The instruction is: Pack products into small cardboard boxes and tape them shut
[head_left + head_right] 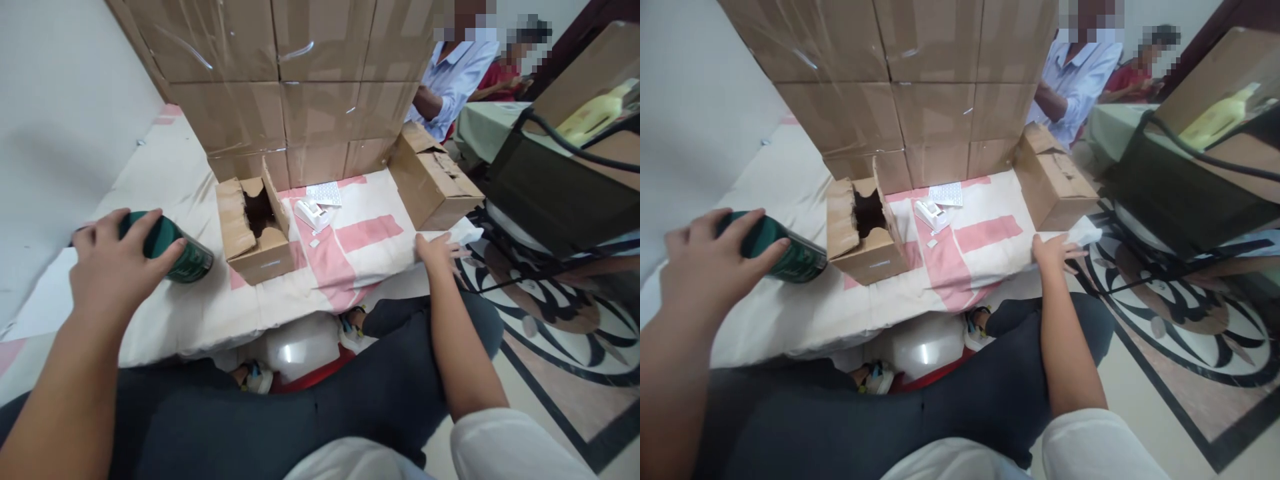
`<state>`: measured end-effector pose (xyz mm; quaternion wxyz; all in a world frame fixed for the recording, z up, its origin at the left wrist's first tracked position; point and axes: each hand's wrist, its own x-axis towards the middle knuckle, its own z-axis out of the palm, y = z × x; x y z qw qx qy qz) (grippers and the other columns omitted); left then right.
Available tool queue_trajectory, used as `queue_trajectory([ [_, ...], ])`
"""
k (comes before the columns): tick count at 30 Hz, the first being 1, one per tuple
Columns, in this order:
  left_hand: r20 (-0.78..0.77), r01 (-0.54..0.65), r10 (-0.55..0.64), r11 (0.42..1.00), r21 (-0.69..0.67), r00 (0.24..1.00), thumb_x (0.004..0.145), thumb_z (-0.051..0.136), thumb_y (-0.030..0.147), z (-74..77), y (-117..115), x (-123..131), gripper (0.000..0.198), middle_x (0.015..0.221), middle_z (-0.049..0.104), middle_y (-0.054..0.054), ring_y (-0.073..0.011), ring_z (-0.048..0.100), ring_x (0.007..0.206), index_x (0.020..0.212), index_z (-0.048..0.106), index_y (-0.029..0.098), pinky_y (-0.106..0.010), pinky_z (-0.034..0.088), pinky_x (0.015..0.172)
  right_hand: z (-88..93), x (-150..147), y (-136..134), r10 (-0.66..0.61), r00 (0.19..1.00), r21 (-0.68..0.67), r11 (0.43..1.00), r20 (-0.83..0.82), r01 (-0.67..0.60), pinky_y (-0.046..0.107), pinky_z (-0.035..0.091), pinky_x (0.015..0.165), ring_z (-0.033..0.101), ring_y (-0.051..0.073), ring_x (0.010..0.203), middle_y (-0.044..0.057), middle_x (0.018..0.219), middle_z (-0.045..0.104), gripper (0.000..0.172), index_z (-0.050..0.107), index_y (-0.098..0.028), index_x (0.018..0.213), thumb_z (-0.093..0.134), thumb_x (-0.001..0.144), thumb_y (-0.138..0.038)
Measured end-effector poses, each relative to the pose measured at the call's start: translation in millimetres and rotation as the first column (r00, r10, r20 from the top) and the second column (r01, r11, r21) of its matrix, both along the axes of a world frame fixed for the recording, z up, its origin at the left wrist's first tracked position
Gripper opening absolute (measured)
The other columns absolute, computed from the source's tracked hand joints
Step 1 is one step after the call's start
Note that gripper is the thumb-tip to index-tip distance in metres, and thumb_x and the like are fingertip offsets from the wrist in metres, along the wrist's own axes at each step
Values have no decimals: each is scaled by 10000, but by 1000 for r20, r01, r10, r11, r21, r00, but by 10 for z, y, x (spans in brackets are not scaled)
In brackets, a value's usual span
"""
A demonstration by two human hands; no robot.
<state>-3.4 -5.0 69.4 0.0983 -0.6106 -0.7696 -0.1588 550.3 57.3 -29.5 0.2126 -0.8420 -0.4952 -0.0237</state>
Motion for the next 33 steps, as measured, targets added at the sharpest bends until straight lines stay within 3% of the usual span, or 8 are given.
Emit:
queue_trajectory([
  [3,-27,20,-20,1000,17,999,890,321,771,-14,-49,59,755,1609,349,-82,-457,320,1415,1515,441,365,-679,436,1084,43,-402,61,22,1000,6,1000,-1,-22,666,350,1049,334,465,1424,382,1511,347,595,509,1,1377,583,890,-333],
  [5,-57,47,-45,998,35,997,892,357,747,-38,-61,89,732,1610,353,-81,-454,323,1409,1505,461,359,-673,452,1069,109,-774,70,235,972,75,969,19,-235,707,275,1112,265,459,1479,287,1554,372,532,563,-92,1352,582,897,-367],
  [8,-84,77,-70,994,77,994,897,429,698,-75,-63,131,692,1617,360,-80,-440,327,1406,1485,501,340,-653,450,1077,196,-1356,25,661,744,296,694,99,-656,623,336,1157,377,366,1458,228,1555,402,575,479,-155,1442,544,929,-407],
  [11,-90,107,-96,987,124,991,911,483,644,-93,-61,157,667,1627,360,-96,-430,343,1409,1474,531,289,-627,414,1119,246,-1821,-38,827,480,413,343,293,-843,568,398,1151,350,328,1493,158,1619,337,616,390,-239,1517,547,939,-383],
  [15,-79,129,-119,983,134,990,902,531,629,-111,-47,127,660,1633,360,-98,-422,355,1417,1461,547,279,-603,410,1120,303,-2207,-71,792,316,323,159,523,-933,622,226,1236,199,349,1553,11,1534,509,548,463,-336,1491,541,949,-326],
  [22,-96,151,-128,948,280,987,930,562,493,-220,-31,178,581,1606,385,-155,-422,362,1446,1430,548,198,-638,252,1139,381,-2501,13,862,390,405,246,324,-880,470,500,958,618,283,1040,107,1081,677,602,463,-240,1531,493,1005,-530],
  [30,-252,609,-589,793,2,768,912,589,262,-256,-47,671,583,1645,360,-55,-395,312,1490,1473,490,383,-648,161,1139,498,-2603,113,924,350,674,357,-154,-647,394,595,789,687,236,889,101,1104,724,438,578,-228,1388,461,1019,-433],
  [33,-246,727,-712,686,-43,658,899,645,371,-189,-43,776,658,1629,384,-81,-397,300,1493,1519,425,380,-643,149,1153,604,-2425,206,938,308,712,325,-159,-623,410,602,833,696,256,1002,104,1199,721,416,630,-218,1326,479,1008,-441],
])
